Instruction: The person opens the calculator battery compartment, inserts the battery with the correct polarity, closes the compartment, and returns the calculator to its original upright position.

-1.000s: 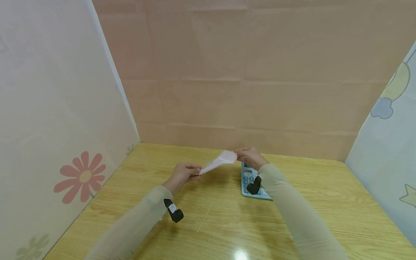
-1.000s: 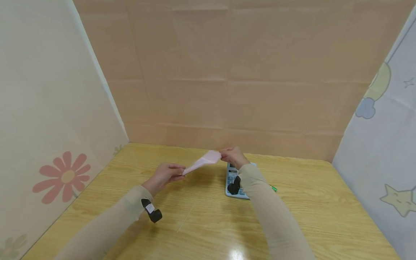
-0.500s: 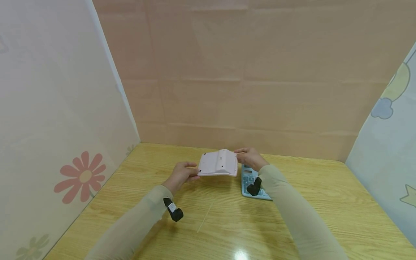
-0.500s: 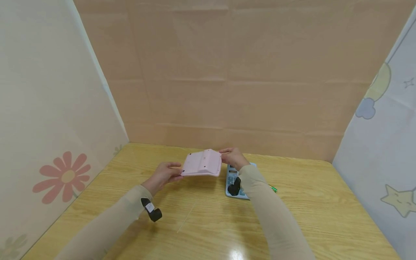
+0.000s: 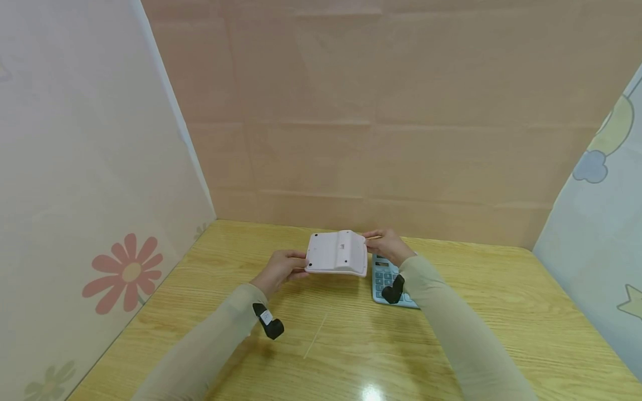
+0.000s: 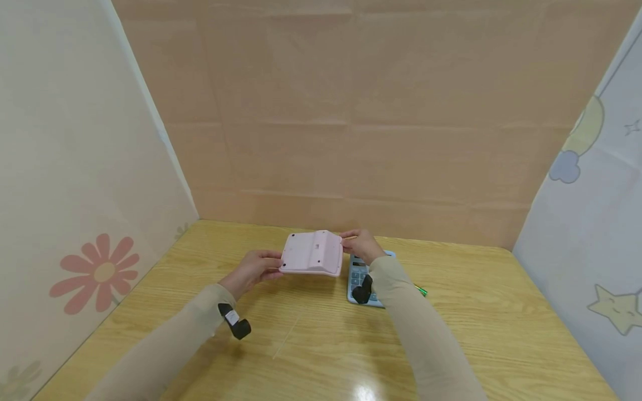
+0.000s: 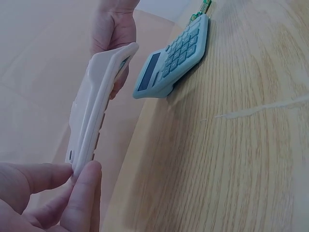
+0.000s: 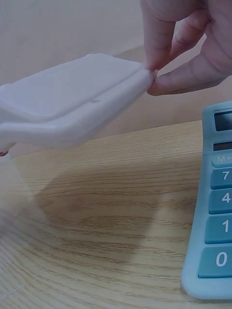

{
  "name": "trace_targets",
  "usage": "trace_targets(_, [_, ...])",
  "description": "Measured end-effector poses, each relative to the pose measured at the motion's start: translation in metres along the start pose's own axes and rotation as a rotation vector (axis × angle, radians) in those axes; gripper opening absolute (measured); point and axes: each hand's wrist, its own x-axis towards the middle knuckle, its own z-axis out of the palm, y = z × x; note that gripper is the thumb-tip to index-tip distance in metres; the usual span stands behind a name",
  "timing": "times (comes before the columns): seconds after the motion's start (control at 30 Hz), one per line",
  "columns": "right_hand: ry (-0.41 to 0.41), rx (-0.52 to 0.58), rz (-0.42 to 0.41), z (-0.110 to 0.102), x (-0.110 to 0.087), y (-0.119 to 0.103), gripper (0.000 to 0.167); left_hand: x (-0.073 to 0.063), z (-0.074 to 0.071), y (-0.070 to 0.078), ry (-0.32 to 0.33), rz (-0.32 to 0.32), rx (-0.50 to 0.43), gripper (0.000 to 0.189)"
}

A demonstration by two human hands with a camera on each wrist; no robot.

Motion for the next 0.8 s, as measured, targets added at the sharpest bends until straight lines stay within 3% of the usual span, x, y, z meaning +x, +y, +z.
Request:
trace_targets(0.53, [0.015,-0.074,0.075,0.002,-0.009,0.0,0.044,0.002,0.005,0.005,-0.006,-0.06,0.017,0.029])
trace_targets(0.8, [0.013,-0.092,0.08,0.004,-0.014,-0.003,0.042,0.002,0.006,0.008,-0.004,-0.084,0.091,0.026])
